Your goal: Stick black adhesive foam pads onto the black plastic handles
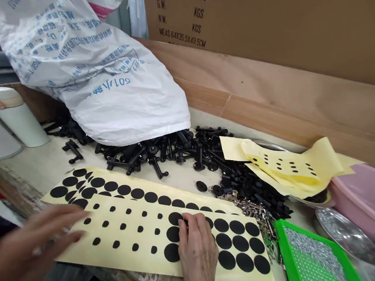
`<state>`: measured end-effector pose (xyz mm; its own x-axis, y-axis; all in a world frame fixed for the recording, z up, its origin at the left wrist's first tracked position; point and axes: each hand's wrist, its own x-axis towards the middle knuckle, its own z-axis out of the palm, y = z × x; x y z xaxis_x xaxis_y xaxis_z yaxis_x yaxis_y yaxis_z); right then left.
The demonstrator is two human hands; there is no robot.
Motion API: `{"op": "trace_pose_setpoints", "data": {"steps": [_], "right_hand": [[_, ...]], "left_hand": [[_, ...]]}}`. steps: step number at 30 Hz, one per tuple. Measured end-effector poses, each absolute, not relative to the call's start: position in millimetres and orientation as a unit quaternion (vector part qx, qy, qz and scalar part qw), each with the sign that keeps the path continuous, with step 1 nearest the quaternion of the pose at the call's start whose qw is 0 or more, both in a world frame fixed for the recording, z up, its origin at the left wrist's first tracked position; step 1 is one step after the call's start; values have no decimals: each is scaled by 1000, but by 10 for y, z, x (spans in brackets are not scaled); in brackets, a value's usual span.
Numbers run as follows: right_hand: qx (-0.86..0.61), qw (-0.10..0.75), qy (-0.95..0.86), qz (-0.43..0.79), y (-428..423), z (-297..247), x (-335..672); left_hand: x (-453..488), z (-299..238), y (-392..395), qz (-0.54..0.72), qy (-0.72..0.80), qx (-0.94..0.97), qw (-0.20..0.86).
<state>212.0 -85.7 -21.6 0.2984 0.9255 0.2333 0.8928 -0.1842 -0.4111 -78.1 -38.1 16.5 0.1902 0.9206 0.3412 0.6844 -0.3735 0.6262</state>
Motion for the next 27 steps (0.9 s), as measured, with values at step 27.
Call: {"op": "trace_pose_setpoints", "data": {"steps": [27], "right_hand": [[-637,403,-539,375,-819,82,2213]], "left_hand": [[488,-52,-268,239,399,813,350]]}}
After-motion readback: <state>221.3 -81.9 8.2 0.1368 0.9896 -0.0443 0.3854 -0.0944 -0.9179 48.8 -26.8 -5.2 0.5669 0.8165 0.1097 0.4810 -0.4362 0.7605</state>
